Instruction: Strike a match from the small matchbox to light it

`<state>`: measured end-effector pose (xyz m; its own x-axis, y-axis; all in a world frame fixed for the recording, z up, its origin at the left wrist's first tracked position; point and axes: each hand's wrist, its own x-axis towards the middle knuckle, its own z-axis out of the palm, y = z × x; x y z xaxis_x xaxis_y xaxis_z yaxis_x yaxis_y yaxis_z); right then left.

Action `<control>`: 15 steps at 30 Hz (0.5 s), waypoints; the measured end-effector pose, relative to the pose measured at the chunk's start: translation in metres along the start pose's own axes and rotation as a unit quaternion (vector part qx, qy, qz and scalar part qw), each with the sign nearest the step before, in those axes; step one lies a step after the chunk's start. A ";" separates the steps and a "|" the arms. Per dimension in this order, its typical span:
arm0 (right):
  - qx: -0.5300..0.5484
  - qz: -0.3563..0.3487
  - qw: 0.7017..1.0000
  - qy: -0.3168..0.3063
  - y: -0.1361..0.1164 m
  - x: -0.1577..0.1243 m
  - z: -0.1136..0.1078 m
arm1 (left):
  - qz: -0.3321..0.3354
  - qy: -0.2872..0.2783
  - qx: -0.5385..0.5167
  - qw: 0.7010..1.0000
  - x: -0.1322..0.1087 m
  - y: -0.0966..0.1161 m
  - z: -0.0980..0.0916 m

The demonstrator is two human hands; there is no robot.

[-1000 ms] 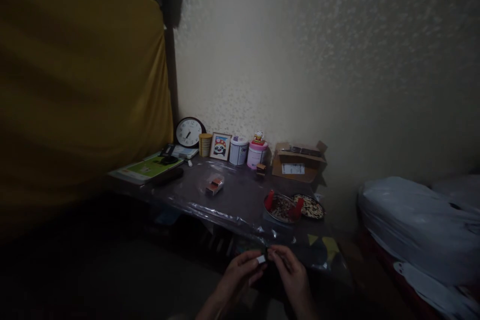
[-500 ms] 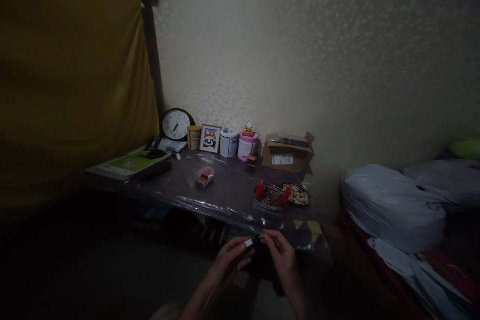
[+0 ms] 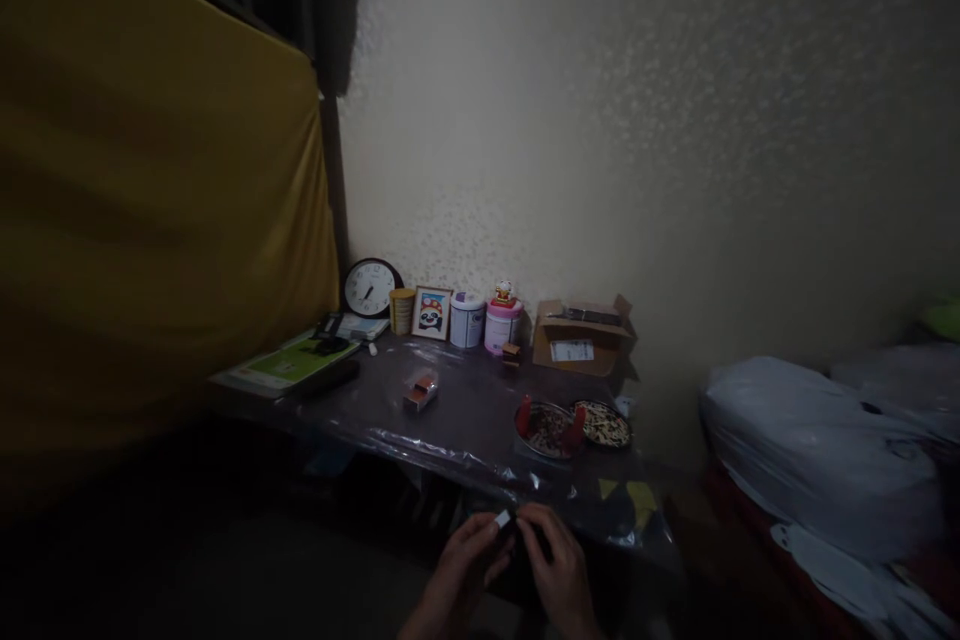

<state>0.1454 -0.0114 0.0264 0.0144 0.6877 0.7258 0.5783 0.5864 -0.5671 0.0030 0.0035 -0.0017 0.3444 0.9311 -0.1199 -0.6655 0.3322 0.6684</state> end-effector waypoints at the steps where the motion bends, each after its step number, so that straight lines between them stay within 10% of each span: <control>1: 0.001 0.000 1.000 0.001 -0.001 0.000 0.000 | 0.006 -0.003 -0.001 1.000 -0.002 0.000 0.000; 15: -0.003 -0.047 0.998 0.052 -0.056 0.021 -0.018 | 0.073 -0.010 0.036 0.997 -0.035 0.044 0.044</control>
<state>0.1278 -0.0380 0.0804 0.0445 0.5817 0.8122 0.5860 0.6432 -0.4928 -0.0095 -0.0210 0.0639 0.2617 0.9652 -0.0031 -0.6608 0.1815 0.7283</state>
